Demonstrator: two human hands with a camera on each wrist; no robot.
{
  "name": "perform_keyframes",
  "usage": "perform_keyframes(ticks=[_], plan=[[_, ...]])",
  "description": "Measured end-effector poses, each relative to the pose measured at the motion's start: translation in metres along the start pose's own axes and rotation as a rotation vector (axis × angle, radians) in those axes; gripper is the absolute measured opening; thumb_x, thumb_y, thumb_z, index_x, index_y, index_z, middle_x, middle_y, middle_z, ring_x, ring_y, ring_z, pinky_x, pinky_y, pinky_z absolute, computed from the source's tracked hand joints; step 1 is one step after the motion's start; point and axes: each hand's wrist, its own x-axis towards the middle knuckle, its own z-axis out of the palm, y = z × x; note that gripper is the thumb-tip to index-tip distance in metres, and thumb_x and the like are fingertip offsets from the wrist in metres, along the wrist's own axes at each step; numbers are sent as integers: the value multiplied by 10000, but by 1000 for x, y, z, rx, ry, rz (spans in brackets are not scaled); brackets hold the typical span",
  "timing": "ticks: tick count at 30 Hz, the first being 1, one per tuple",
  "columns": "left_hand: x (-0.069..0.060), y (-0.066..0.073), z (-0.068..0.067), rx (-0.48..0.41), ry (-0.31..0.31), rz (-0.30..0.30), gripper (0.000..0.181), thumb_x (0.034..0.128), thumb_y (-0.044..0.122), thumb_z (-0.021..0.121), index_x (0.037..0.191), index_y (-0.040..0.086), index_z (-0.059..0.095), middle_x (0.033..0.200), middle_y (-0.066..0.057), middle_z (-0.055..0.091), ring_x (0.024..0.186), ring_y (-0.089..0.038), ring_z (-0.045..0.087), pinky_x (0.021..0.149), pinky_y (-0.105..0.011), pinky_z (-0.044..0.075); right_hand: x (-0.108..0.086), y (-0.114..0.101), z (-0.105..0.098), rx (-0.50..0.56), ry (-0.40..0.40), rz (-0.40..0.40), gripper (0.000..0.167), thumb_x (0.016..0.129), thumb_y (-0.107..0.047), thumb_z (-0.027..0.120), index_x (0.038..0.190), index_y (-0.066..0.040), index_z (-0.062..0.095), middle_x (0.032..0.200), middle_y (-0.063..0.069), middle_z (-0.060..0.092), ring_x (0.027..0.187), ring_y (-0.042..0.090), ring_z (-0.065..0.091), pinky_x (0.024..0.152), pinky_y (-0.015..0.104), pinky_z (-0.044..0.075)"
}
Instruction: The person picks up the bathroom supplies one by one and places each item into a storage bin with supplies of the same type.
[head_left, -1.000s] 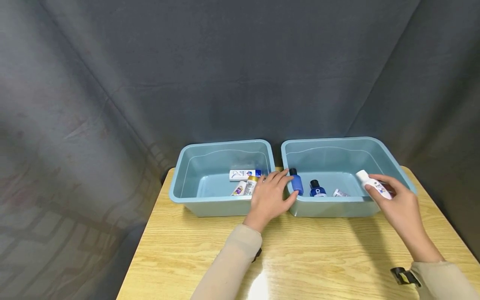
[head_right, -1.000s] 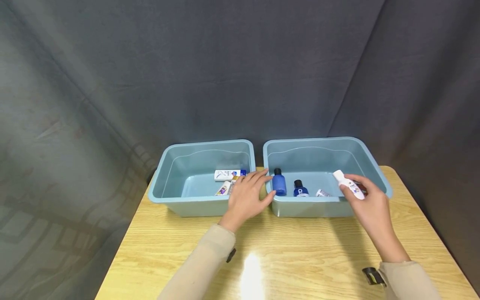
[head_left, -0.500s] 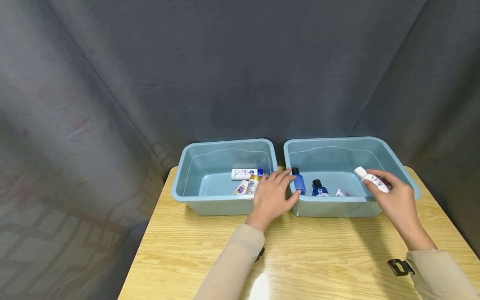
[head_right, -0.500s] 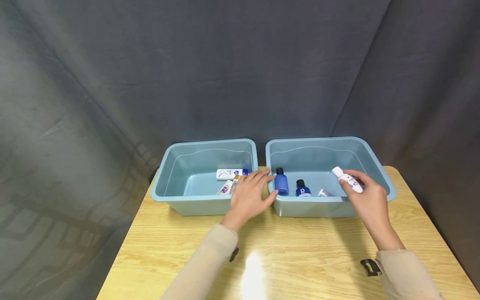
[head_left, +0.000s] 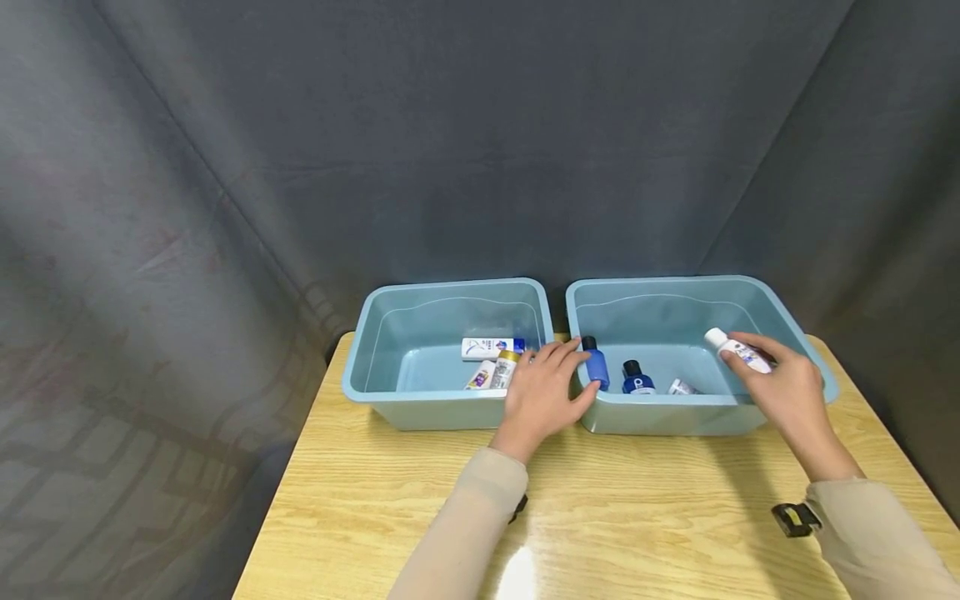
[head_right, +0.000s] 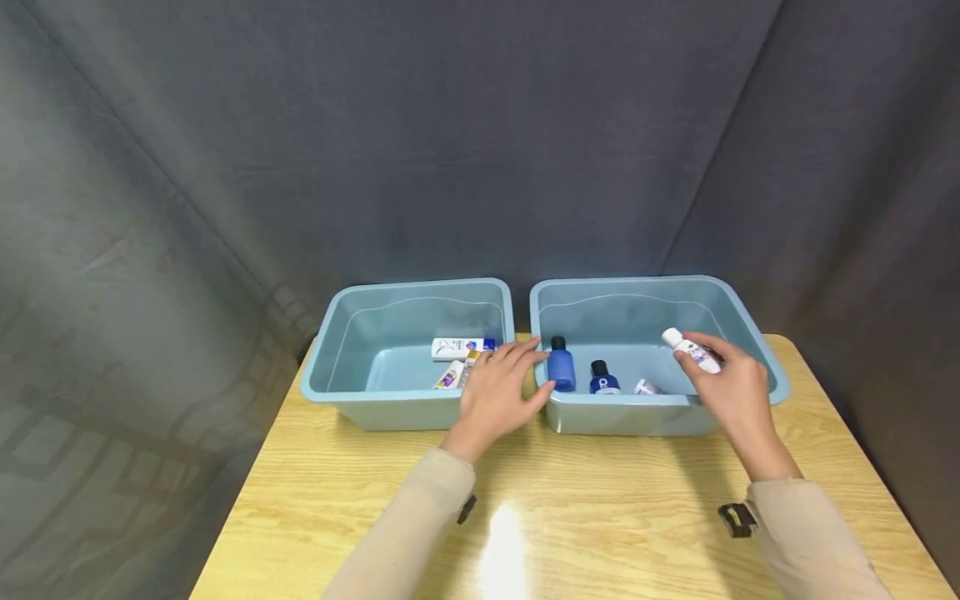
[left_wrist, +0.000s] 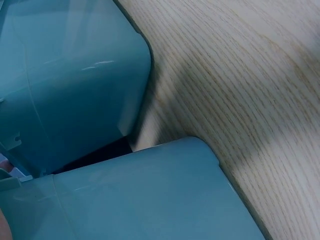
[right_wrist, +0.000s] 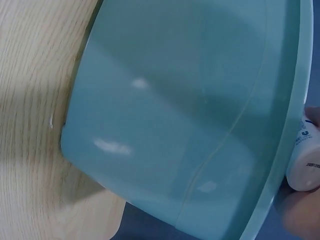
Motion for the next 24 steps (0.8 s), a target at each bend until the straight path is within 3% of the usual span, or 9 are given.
perform_keyframes(ticks=[13, 17, 24], plan=[[0, 0, 1, -11, 3, 1, 522, 969, 619, 415, 1405, 359, 536, 1540, 139, 392, 1351, -112, 415, 1055, -397, 382, 12, 7, 5, -10, -2, -27, 447, 938, -280, 679, 1287, -4, 639, 1196, 300, 615, 862, 272, 524, 579, 255, 358], [0, 0, 1, -1, -10, -2, 536, 976, 633, 373, 1414, 365, 525, 1548, 142, 378, 1359, -114, 406, 1061, -397, 377, 17, 7, 5, -20, -22, -33, 457, 940, -285, 678, 1291, 3, 632, 1200, 303, 607, 870, 298, 540, 558, 242, 365], [0, 0, 1, 14, -14, 0, 542, 981, 639, 335, 1410, 369, 525, 1550, 147, 370, 1354, -107, 408, 1059, -391, 379, 24, 6, 8, -57, -52, -45, 443, 941, -267, 676, 1283, 10, 629, 1200, 310, 601, 874, 365, 565, 586, 345, 386]])
